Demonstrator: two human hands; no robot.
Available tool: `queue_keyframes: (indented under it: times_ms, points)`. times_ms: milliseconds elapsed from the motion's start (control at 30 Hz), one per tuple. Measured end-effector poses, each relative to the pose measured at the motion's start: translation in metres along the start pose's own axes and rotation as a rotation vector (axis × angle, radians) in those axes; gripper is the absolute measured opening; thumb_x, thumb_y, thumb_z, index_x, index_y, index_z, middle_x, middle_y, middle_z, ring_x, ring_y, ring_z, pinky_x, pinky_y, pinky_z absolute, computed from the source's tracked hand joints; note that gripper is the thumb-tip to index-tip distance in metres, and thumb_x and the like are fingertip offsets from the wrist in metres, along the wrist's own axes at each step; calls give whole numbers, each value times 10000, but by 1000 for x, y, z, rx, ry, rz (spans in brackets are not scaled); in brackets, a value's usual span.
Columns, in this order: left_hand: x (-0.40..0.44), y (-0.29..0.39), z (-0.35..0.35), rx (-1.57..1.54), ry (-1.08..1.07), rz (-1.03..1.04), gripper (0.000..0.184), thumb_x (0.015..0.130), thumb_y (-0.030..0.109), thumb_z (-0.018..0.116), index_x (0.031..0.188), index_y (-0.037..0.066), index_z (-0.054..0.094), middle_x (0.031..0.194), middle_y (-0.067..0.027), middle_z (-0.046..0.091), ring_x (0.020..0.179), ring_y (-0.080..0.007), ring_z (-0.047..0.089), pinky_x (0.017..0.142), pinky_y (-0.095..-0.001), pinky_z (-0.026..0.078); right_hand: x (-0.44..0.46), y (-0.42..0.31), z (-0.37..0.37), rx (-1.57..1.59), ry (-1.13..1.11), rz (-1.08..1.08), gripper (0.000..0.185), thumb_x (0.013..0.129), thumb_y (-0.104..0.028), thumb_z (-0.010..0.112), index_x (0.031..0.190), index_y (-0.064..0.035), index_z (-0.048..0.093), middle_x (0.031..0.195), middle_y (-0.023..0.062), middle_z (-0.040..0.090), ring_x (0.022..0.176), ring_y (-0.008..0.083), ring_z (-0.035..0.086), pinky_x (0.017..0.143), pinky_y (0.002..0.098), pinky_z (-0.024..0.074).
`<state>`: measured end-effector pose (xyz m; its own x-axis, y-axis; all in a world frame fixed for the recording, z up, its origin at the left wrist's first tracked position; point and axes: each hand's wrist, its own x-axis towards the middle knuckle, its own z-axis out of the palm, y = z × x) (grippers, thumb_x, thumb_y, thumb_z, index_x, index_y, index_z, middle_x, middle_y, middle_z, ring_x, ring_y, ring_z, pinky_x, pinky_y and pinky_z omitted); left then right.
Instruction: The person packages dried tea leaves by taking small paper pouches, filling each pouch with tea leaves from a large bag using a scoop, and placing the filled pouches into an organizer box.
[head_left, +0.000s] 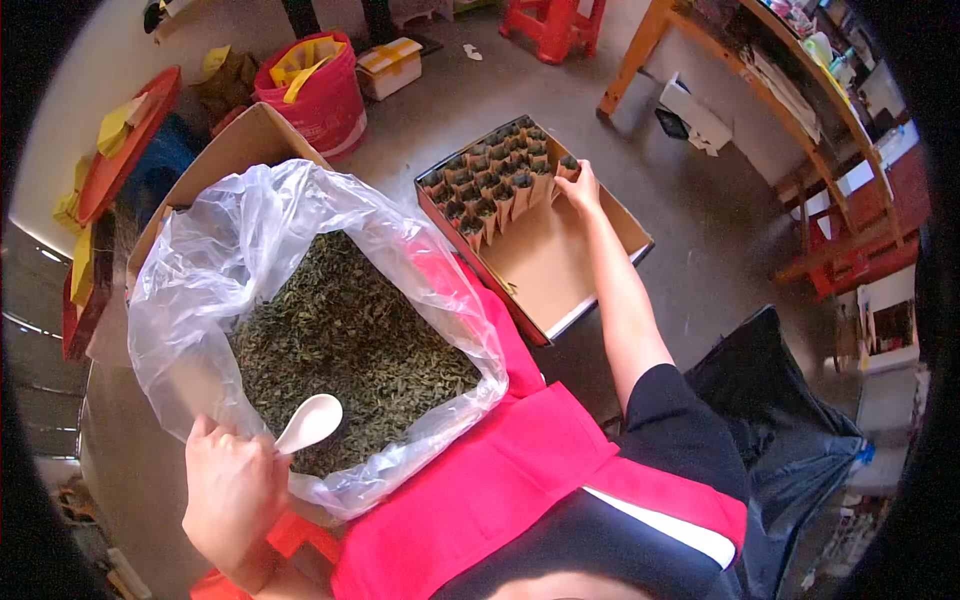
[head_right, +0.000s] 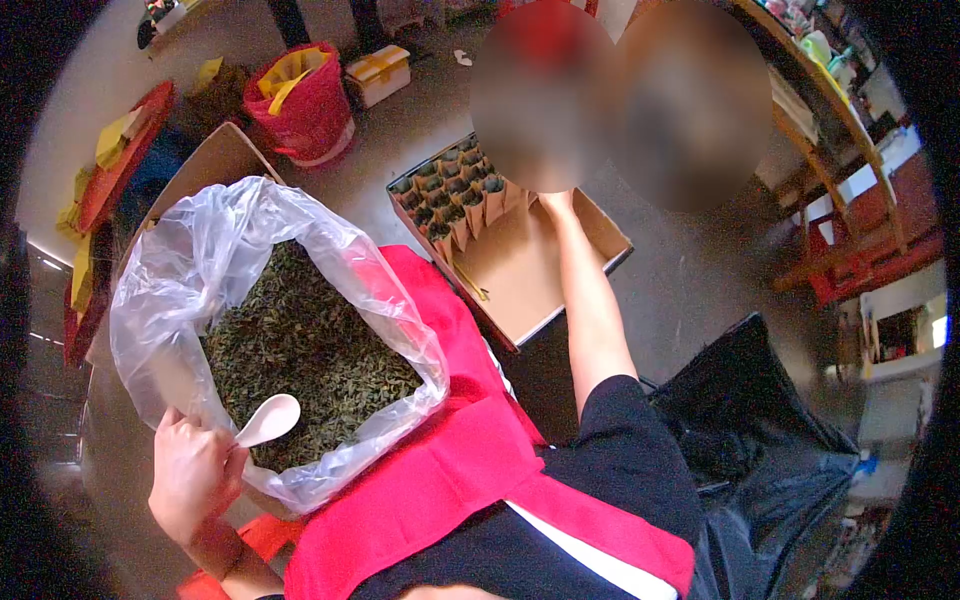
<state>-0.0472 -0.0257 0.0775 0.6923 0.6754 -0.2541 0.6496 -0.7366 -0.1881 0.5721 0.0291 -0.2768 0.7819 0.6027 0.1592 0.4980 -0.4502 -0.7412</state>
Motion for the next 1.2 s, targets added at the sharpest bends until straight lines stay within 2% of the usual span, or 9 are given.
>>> queue_keyframes:
  times_ms: [33, 133, 233, 633, 767, 933, 967, 1067, 1200]
  points:
    - [0, 0, 1, 3, 6, 0, 176, 721, 204, 748, 655, 47, 701, 596, -168, 643, 631, -316, 663, 845, -419, 464, 3, 0, 1, -2, -30, 28, 694, 737, -236, 857, 1298, -43, 496, 1206, 229, 673, 1141, 368, 647, 985, 434, 505]
    - [0, -1, 2, -14, 18, 26, 171, 724, 195, 742, 653, 44, 700, 589, -173, 637, 624, -325, 657, 856, -426, 465, 9, 2, 6, -38, -13, 14, 591, 725, -208, 857, 1202, -35, 555, 1096, 143, 688, 1042, 252, 663, 907, 380, 522]
    - [0, 0, 1, -19, -43, -29, 179, 725, 192, 737, 642, 39, 694, 578, -179, 629, 615, -332, 653, 864, -430, 471, 16, 5, 6, 24, -111, -1, 573, 726, -173, 836, 1206, -32, 557, 1096, 138, 689, 1025, 242, 669, 906, 374, 533]
    - [1, -4, 8, -11, -67, 13, 225, 748, 234, 734, 625, 51, 689, 579, -172, 633, 585, -325, 648, 817, -422, 480, 24, 12, 17, 42, -118, -53, 601, 744, -28, 712, 1315, -6, 528, 1145, 152, 701, 1092, 239, 667, 917, 355, 548]
    - [6, -2, 8, -15, -86, 29, 213, 754, 236, 729, 622, 72, 696, 586, -158, 642, 594, -306, 654, 821, -408, 475, 30, 42, 25, 229, -61, -13, 535, 734, -57, 697, 1259, -10, 607, 1182, 183, 699, 1120, 296, 669, 979, 374, 520]
    - [14, 6, 21, 39, -12, 48, 129, 717, 176, 697, 617, 95, 704, 592, -123, 651, 623, -268, 661, 865, -401, 462, 2, -10, -18, -31, 27, 47, 523, 688, -28, 690, 1210, -43, 665, 1158, 164, 726, 1087, 272, 697, 920, 358, 554]
    - [18, 8, 19, 51, 12, 83, 85, 672, 151, 683, 608, 98, 699, 597, -106, 654, 669, -256, 667, 883, -414, 454, -2, -24, -21, -26, 104, -19, 405, 770, -58, 683, 1175, -70, 676, 1029, 132, 754, 978, 274, 726, 905, 378, 565]
    - [36, 24, 23, 121, -24, 69, 60, 652, 157, 700, 617, 108, 708, 618, -94, 664, 724, -249, 673, 953, -428, 402, -21, -105, -40, 160, 148, -228, 322, 854, -53, 670, 1176, -70, 671, 1055, 117, 750, 964, 223, 728, 891, 356, 566]
    - [59, 38, 28, 112, -25, 172, 51, 684, 144, 695, 665, 101, 714, 607, -83, 657, 686, -242, 651, 915, -414, 394, -54, -232, -45, 499, -90, -502, 239, 936, -53, 640, 1174, -58, 666, 1085, 89, 747, 985, 191, 720, 863, 320, 571]
